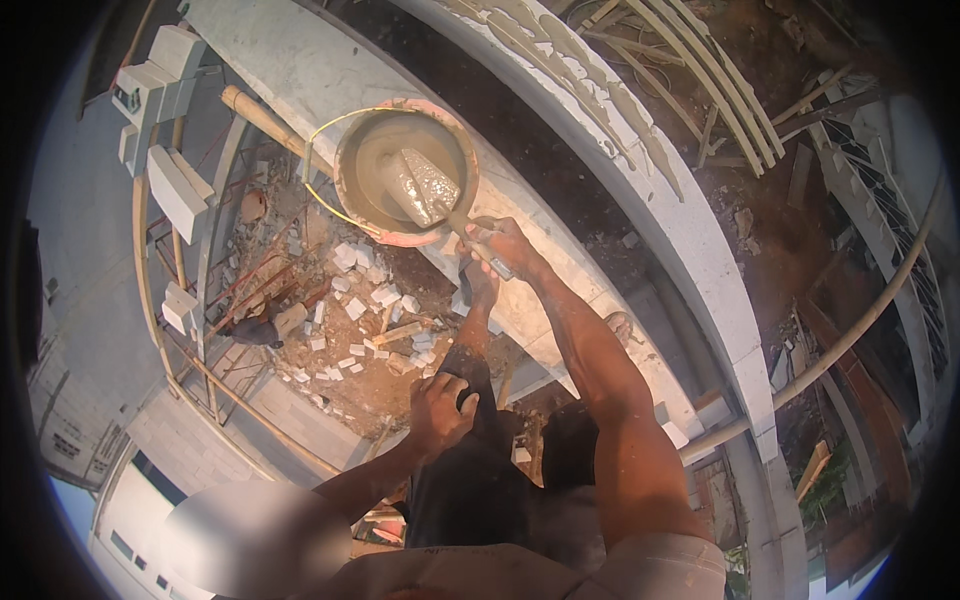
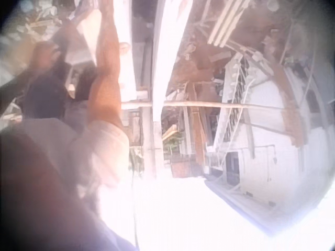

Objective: The person installs white rectangular tiles onto a curved wall using a trowel to apply mortar and a hammer to tap tiles into place. He repeatedly scoops mortar from a bucket, spreads it on the wall, places tiles, and adjusts them.

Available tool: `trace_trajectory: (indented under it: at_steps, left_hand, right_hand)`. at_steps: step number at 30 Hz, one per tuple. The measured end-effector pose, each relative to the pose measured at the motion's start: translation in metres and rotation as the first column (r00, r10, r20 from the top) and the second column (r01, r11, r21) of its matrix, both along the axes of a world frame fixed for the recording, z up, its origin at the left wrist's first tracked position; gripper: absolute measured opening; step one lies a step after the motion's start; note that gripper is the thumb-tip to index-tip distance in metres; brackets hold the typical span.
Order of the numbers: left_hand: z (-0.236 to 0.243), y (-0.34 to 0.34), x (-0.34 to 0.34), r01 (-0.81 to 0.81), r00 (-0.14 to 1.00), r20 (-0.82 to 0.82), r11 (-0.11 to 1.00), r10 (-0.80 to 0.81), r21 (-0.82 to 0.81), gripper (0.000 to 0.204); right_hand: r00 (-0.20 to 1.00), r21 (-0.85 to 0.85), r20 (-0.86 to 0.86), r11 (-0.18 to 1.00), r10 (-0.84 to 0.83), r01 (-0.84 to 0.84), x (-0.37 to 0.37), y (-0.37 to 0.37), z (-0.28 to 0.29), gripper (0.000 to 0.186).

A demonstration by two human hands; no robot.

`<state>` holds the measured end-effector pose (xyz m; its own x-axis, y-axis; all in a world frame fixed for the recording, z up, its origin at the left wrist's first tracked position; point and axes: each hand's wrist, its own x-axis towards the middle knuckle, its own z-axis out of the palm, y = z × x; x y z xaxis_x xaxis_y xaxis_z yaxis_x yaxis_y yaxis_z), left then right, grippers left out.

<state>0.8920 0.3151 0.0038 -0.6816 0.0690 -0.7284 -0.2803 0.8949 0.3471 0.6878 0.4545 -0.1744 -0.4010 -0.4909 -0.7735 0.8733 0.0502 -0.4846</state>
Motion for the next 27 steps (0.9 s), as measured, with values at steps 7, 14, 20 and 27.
trace_trajectory:
  at_steps: [7, 14, 20, 27]
  left_hand:
    - [-0.001, 0.001, 0.001, 0.075, 0.997, 0.007, 0.997, -0.075, -0.014, 0.028]
    - [0.000, 0.012, 0.006, 0.173, 0.985, -0.016, 0.984, -0.174, -0.042, 0.026]
    - [0.001, 0.018, 0.006, 0.209, 0.976, -0.052, 0.977, -0.211, -0.031, 0.023]
    - [0.000, 0.020, 0.007, 0.253, 0.964, -0.064, 0.966, -0.257, -0.061, 0.023]
  right_hand:
    - [0.916, 0.122, -0.386, 0.979, -0.107, 0.166, 0.009, 0.122, 0.060, 0.058]
    - [0.631, 0.786, -0.608, 0.478, 0.481, 0.393, 0.068, 0.255, 0.047, 0.047]
    - [0.606, 0.776, -0.631, 0.397, 0.484, 0.491, 0.162, 0.327, 0.055, 0.044]
    - [0.536, 0.681, -0.732, 0.457, 0.421, 0.571, 0.149, 0.307, 0.030, 0.043]
